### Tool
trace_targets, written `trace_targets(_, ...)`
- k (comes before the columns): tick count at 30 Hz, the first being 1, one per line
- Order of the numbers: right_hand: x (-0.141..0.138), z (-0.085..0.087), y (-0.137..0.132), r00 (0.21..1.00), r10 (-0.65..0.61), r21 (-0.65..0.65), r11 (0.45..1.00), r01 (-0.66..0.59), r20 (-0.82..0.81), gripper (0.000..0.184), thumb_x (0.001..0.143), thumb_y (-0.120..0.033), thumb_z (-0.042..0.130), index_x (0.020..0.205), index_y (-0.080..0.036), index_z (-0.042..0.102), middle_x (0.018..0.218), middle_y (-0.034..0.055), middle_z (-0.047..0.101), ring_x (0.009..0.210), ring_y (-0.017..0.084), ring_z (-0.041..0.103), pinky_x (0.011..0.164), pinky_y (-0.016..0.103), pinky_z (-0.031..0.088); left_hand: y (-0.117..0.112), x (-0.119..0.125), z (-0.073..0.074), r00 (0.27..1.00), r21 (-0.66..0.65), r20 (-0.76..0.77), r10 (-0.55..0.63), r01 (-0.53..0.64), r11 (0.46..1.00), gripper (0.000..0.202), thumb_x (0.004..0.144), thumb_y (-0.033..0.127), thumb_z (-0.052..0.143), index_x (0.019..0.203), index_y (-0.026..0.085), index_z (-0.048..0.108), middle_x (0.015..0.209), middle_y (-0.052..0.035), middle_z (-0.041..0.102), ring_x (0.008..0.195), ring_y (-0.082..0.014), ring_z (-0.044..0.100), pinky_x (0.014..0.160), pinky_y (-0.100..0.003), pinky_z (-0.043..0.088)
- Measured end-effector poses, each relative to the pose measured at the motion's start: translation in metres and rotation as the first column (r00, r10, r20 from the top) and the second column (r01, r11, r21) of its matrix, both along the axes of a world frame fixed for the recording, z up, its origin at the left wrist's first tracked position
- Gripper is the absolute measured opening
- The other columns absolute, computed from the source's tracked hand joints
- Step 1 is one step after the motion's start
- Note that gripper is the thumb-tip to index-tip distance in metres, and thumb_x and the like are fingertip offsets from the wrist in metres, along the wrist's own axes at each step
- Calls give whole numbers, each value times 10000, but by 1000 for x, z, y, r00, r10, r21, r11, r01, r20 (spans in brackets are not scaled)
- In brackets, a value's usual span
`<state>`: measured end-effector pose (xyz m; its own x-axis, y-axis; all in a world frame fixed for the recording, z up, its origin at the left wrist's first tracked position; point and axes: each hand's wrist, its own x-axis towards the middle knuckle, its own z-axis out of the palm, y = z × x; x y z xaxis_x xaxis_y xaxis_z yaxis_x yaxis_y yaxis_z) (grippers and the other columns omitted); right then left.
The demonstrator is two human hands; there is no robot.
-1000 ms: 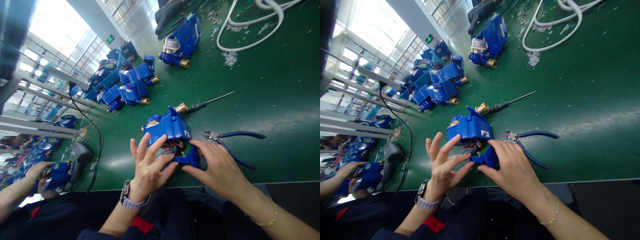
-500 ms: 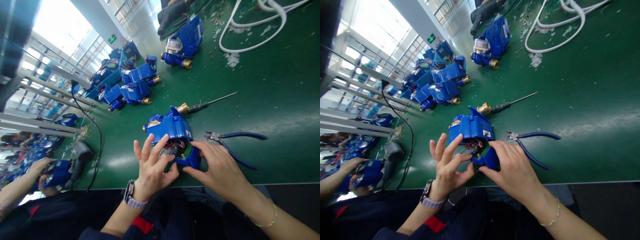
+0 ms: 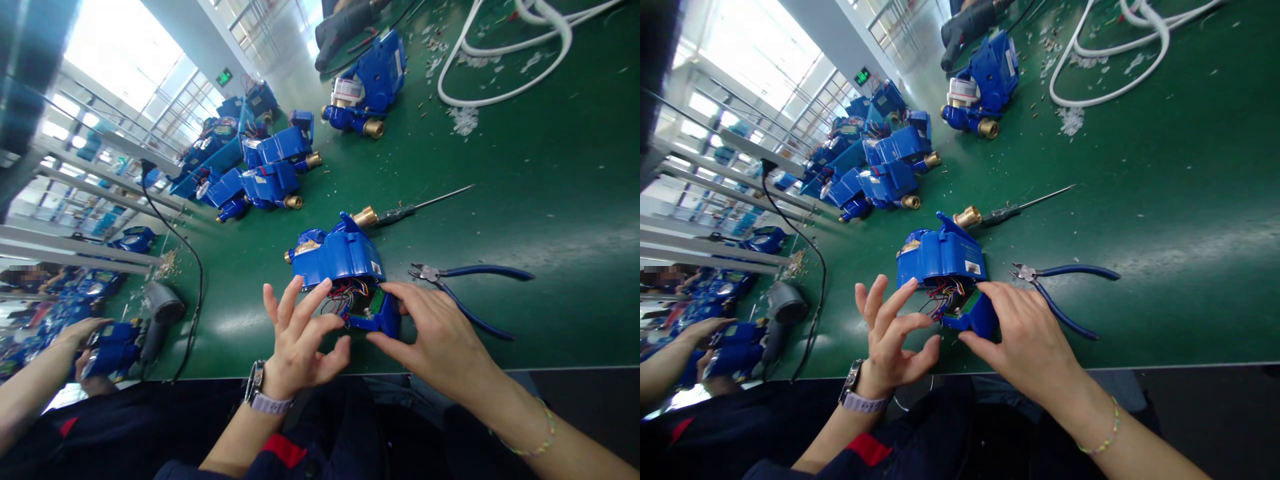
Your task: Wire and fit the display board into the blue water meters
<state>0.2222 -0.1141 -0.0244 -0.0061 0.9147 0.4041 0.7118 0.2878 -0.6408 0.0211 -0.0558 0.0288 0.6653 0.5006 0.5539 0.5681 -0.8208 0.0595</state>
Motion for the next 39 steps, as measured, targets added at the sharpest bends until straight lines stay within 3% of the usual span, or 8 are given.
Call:
trace_targets(3,0,0,0,1000,2,-7,1000,-2,5,466,903,-442,605,1225,-128,485,1089,115,621,949,253,603,829,385,476,1,0,-1,1000,46,-8,-1,1,999,176,842,354,668,744,238,579,1268,-58,647,1479,-214,214,1225,-508,14)
trace_targets(9,0,1,0,1000,-2,-35,999,2,21,470,884,-424,623,1228,-136,487,1098,129,628,953,268,615,820,405,485,4,-1,1,999,61,-35,7,-5,998,97,871,232,625,784,270,647,1124,-28,717,1485,-181,193,1225,-509,-2)
trace_targets(15,0,3,0,999,-5,-9,1000,6,38,467,897,-435,610,1223,-122,491,1094,132,628,951,269,615,821,409,488,12,-8,6,999,44,12,38,-39,998,144,900,226,580,763,239,621,1157,-48,706,1472,-188,235,1233,-492,17)
trace_targets(19,0,3,0,1000,-4,0,1000,4,29,455,896,-423,610,1218,-122,495,1087,130,629,960,268,617,818,409,490,17,-20,15,989,40,129,70,-75,996,164,896,256,593,738,222,617,1139,-60,704,1426,-250,340,1208,-550,122)
trace_targets(24,1,1,0,1000,-4,-23,1000,5,27,449,899,-422,599,1230,-140,489,1107,131,628,967,272,621,819,414,491,16,-28,25,989,-32,142,-49,54,998,332,953,318,494,640,212,524,838,-38,737,1219,-257,567,1158,-586,256)
trace_targets(26,0,1,0,999,-3,-20,1000,4,33,460,901,-432,598,1234,-137,485,1106,134,627,973,275,620,822,417,492,14,-26,25,990,-46,108,-86,92,995,324,915,285,562,610,211,484,782,-17,728,1163,-242,601,1159,-569,269)
trace_targets(29,0,1,-1,999,-4,1,1000,4,40,473,915,-457,578,1238,-123,483,1090,135,632,972,273,621,816,416,496,13,-21,20,993,-47,94,-68,73,996,227,830,236,676,660,214,529,899,-30,735,1163,-245,597,1131,-544,325)
trace_targets(39,4,1,-3,999,46,51,998,-47,15,499,948,-551,497,1218,-131,497,1147,145,622,1061,275,595,866,420,474,14,-10,12,999,-78,-11,-50,49,996,197,870,369,641,718,243,635,804,-10,723,1072,-236,598,1114,-460,305)
